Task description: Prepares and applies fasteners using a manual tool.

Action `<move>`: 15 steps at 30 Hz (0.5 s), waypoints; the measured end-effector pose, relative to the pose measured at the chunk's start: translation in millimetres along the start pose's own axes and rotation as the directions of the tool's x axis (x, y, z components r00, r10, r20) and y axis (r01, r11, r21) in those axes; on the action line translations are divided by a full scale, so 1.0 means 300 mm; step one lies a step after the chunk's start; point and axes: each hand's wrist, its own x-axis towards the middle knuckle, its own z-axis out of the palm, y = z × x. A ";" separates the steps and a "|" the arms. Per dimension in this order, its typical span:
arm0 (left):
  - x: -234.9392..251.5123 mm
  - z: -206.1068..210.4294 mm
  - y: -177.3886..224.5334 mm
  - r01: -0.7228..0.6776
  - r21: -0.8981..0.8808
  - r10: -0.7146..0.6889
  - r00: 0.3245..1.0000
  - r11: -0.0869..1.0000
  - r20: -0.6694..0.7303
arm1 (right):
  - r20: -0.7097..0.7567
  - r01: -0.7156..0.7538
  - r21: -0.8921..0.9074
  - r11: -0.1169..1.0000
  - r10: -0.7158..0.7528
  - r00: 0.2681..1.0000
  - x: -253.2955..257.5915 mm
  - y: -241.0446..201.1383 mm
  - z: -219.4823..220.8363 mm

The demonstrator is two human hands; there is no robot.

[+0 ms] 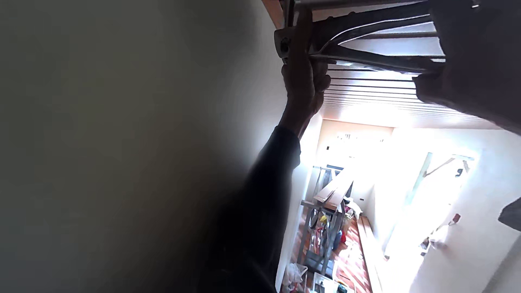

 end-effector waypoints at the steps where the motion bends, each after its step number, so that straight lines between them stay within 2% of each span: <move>1: 0.002 0.001 -0.001 0.008 0.002 -0.008 1.000 1.000 -0.004 | 0.009 -0.018 -0.001 1.000 0.018 1.000 -0.004 -0.014 -0.006; 9: 0.012 0.003 0.003 -0.040 -0.016 0.039 0.999 0.999 -0.035 | -0.048 -0.082 -0.053 0.995 0.080 0.996 -0.041 -0.106 -0.039; 12: 0.026 0.004 0.002 -0.079 -0.081 0.083 0.996 0.994 0.042 | -0.035 -0.148 -0.039 0.988 0.146 0.989 -0.024 -0.104 -0.057; 15: 0.043 0.008 0.002 -0.117 -0.184 0.135 0.987 0.976 0.089 | -0.089 -0.159 -0.025 0.987 0.157 0.984 -0.001 -0.079 -0.048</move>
